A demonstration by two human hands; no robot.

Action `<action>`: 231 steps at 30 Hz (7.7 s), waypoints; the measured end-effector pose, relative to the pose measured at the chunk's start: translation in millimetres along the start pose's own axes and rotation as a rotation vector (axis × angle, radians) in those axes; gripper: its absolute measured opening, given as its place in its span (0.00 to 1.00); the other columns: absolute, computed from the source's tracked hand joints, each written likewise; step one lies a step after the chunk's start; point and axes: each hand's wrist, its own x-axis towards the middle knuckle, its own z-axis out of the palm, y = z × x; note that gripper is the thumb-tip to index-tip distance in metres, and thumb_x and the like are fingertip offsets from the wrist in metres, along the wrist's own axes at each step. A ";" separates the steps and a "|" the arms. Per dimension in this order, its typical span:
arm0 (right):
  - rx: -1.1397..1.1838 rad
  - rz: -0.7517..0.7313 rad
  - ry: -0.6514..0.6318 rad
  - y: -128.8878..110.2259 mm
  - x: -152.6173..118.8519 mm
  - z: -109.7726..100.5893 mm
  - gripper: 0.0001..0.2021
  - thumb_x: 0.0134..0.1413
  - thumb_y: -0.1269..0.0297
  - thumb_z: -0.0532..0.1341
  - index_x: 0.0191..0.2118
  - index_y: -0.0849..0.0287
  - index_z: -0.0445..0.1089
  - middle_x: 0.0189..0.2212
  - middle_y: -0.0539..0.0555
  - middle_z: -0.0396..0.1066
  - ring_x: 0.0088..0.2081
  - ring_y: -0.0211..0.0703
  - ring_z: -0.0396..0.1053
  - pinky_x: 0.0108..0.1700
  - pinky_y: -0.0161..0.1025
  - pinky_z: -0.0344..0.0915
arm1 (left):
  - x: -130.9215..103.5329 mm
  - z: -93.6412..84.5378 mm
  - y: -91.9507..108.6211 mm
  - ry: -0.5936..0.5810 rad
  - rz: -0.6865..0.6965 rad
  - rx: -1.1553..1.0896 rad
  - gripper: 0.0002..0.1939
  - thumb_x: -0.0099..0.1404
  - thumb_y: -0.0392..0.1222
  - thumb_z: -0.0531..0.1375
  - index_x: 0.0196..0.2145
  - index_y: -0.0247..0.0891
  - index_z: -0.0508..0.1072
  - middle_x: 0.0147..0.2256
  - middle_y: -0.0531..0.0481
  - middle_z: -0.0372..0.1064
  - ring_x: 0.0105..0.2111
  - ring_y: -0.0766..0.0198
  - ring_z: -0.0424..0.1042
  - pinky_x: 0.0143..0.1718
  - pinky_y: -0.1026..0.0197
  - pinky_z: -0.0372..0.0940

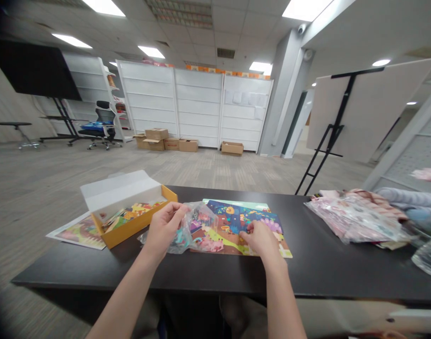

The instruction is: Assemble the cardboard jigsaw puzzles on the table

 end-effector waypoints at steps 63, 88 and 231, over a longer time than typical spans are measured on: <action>0.790 -0.450 -0.083 -92.7 -27.7 36.4 0.16 0.57 0.63 0.61 0.52 0.55 0.73 0.46 0.57 0.77 0.38 0.45 0.78 0.39 0.41 0.74 | -3.7 4.8 6.4 -0.034 0.021 0.046 0.14 0.62 0.52 0.63 0.30 0.37 0.72 0.21 0.56 0.63 0.21 0.69 0.62 0.24 0.67 0.57; -0.029 -0.032 0.032 -28.3 -15.4 13.9 0.11 0.53 0.55 0.65 0.32 0.57 0.69 0.34 0.58 0.76 0.39 0.52 0.74 0.33 0.38 0.55 | -3.6 2.5 0.1 -0.040 0.026 0.103 0.15 0.65 0.52 0.61 0.31 0.37 0.70 0.21 0.57 0.61 0.21 0.70 0.59 0.23 0.67 0.54; -0.012 -0.107 0.011 -66.5 -30.3 10.2 0.11 0.54 0.53 0.65 0.32 0.55 0.72 0.33 0.55 0.77 0.37 0.50 0.75 0.34 0.39 0.59 | -4.6 7.1 1.2 -0.012 0.020 0.061 0.14 0.64 0.51 0.62 0.31 0.37 0.71 0.20 0.57 0.62 0.18 0.71 0.58 0.20 0.68 0.54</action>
